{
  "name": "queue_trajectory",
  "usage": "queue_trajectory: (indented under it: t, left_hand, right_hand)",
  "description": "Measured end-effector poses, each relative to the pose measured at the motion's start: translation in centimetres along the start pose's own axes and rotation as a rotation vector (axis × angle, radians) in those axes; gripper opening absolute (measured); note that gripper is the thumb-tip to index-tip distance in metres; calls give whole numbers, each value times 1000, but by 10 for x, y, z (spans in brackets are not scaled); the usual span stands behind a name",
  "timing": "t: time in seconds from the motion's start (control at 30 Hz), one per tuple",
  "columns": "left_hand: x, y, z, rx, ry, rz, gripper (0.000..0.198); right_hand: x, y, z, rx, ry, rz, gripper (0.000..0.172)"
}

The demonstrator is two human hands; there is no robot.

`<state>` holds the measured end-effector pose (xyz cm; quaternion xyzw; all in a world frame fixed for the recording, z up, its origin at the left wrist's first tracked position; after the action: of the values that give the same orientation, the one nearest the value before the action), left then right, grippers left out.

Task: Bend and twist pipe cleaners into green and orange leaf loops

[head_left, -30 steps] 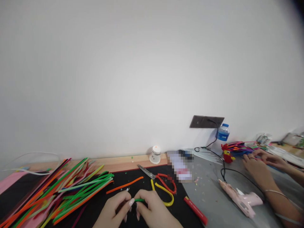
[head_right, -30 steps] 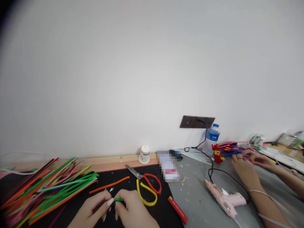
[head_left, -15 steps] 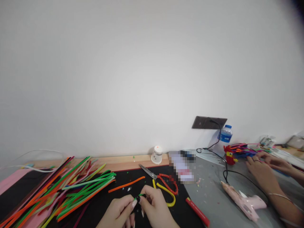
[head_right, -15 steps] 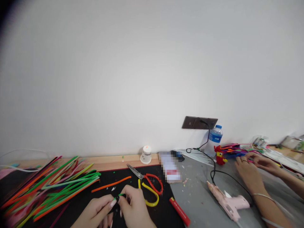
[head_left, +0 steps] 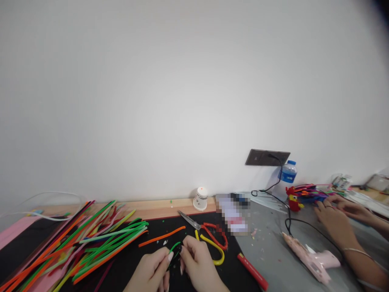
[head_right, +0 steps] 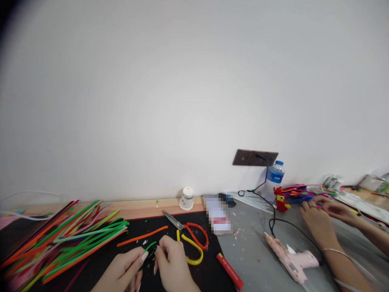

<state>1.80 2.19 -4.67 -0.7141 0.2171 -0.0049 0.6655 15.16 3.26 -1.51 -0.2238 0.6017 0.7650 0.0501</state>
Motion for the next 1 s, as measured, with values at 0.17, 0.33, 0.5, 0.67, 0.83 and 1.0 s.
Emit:
queue_trajectory:
  t: [0.17,0.33,0.5,0.67,0.83,1.0]
  left_hand:
    - [3,2,2,17,59,-69,39]
    - [6,6,4,-36,85,-136,41]
    - [8,5,3,-67,135,-252,38]
    - [8,4,3,-57,132,-317,39]
    - [7,2,3,-55,107,-347,41]
    - [7,1,3,-39,98,-320,45]
  right_hand:
    - [-2,6,-1,-26,53,-72,27]
    - [0,2,-2,-23,69,-144,29]
    - [0,-2,0,-5,77,10,35]
    - [2,-2,1,60,158,307,31]
    - [2,2,1,83,170,384,25]
    - [1,7,1,81,171,356,18]
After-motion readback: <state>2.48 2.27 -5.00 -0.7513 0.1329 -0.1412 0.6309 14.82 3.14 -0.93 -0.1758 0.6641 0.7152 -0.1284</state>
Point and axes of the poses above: each hand's wrist, its own z-axis towards the middle knuckle, its own x-axis out of the palm, y = z × x, the point moved 3 cm from there along z, towards the middle knuckle, and after that the axes turned 3 degrees about -x, right-handed, at the moved point
